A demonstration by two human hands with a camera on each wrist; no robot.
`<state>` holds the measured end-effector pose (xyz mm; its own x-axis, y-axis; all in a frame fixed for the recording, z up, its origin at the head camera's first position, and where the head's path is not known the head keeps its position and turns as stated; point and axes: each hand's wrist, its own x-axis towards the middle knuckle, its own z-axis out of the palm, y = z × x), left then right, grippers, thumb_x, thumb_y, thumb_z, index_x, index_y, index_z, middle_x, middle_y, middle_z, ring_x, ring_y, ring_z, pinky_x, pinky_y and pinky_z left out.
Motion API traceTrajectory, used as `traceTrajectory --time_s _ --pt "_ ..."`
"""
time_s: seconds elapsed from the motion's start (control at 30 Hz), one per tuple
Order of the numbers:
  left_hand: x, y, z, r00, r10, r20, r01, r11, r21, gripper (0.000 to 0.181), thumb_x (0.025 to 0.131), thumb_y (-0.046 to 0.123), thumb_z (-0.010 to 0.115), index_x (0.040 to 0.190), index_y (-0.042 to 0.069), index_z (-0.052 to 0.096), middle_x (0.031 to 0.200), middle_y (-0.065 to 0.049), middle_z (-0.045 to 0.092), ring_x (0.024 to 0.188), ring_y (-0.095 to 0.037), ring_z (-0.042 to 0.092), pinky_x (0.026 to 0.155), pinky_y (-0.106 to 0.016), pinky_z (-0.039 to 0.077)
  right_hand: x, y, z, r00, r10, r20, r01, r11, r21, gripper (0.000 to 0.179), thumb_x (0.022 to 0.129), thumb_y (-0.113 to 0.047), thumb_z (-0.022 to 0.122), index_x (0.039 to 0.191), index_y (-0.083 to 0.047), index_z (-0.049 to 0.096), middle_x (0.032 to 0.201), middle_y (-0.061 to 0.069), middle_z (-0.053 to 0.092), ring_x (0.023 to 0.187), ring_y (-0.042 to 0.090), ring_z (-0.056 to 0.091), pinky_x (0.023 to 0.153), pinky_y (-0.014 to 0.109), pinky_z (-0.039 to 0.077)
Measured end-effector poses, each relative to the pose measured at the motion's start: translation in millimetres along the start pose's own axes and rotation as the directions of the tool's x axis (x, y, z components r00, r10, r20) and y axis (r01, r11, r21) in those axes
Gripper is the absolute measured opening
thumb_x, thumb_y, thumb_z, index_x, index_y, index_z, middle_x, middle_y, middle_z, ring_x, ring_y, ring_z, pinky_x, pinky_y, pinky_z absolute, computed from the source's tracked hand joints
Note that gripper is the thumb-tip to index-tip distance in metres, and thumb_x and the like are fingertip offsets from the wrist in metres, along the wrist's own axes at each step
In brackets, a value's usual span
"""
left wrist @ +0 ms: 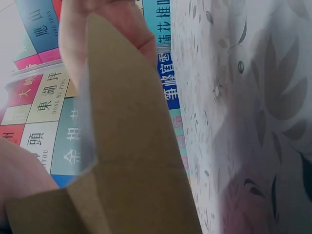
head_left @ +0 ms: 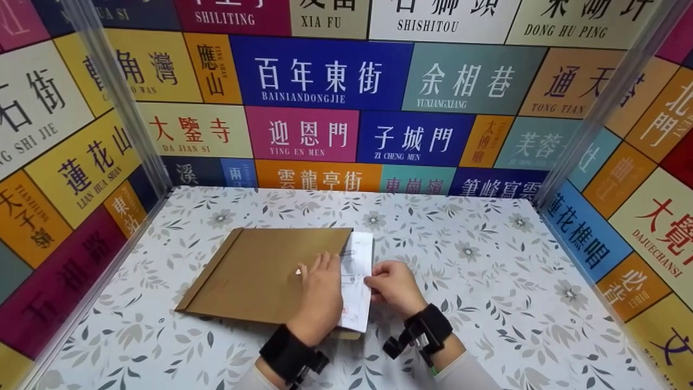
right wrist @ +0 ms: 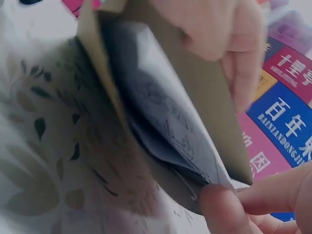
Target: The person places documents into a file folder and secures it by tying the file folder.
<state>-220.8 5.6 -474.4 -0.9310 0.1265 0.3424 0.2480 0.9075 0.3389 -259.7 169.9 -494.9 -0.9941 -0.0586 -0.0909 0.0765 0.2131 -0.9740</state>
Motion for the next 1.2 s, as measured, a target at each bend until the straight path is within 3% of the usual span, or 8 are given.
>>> traceTrajectory --time_s 0.27,0.47,0.7,0.97,1.2 --pt "-8.4 10.3 12.3 0.989 0.106 -0.108 -0.103 0.994 0.031 0.039 0.091 -0.006 0.060 0.130 -0.008 0.063 0.133 -0.028 0.065 0.127 -0.040 0.062 0.103 -0.068 0.042 -4.6 6.3 16.1 0.999 -0.053 -0.009 0.053 0.997 -0.049 0.006 0.084 0.003 0.072 0.084 0.002 0.066 0.066 0.004 0.067 0.054 0.011 0.064 0.051 0.026 0.057" --pt "-12.2 15.2 13.2 0.987 0.137 -0.079 -0.138 0.990 -0.010 0.051 0.083 -0.006 0.074 0.132 -0.009 0.062 0.135 -0.030 0.063 0.128 -0.042 0.061 0.103 -0.071 0.041 -2.0 14.5 21.3 0.996 -0.089 -0.003 0.088 0.991 -0.102 0.003 0.086 0.003 0.068 0.082 0.002 0.068 0.069 0.004 0.070 0.055 0.012 0.066 0.052 0.028 0.058" --pt "-10.6 14.5 9.8 0.994 0.098 -0.051 -0.100 0.994 -0.033 0.048 0.086 -0.007 0.070 0.133 -0.009 0.061 0.136 -0.031 0.062 0.130 -0.042 0.060 0.106 -0.070 0.041 0.5 16.4 16.6 1.000 0.001 -0.008 -0.001 1.000 -0.017 0.005 0.086 0.001 0.068 0.081 0.003 0.069 0.065 0.006 0.069 0.053 0.013 0.066 0.051 0.027 0.058" --pt "-14.6 15.4 11.1 0.993 0.113 -0.018 -0.114 0.985 -0.133 0.058 0.080 -0.004 0.078 0.135 -0.010 0.059 0.137 -0.033 0.061 0.131 -0.046 0.058 0.106 -0.074 0.038 -0.2 22.2 18.7 0.998 -0.038 0.043 0.042 0.995 -0.088 0.006 0.086 0.001 0.068 0.083 0.003 0.071 0.073 0.007 0.071 0.057 0.014 0.068 0.054 0.027 0.058" --pt "-13.3 15.7 11.9 0.994 0.101 -0.027 -0.104 0.988 -0.111 0.045 0.089 -0.015 0.059 0.133 -0.009 0.061 0.136 -0.032 0.062 0.130 -0.045 0.059 0.106 -0.073 0.039 3.4 23.6 15.9 0.996 -0.088 -0.028 0.083 0.987 -0.140 0.006 0.084 0.002 0.072 0.089 0.005 0.073 0.074 0.008 0.073 0.059 0.015 0.069 0.055 0.028 0.059"
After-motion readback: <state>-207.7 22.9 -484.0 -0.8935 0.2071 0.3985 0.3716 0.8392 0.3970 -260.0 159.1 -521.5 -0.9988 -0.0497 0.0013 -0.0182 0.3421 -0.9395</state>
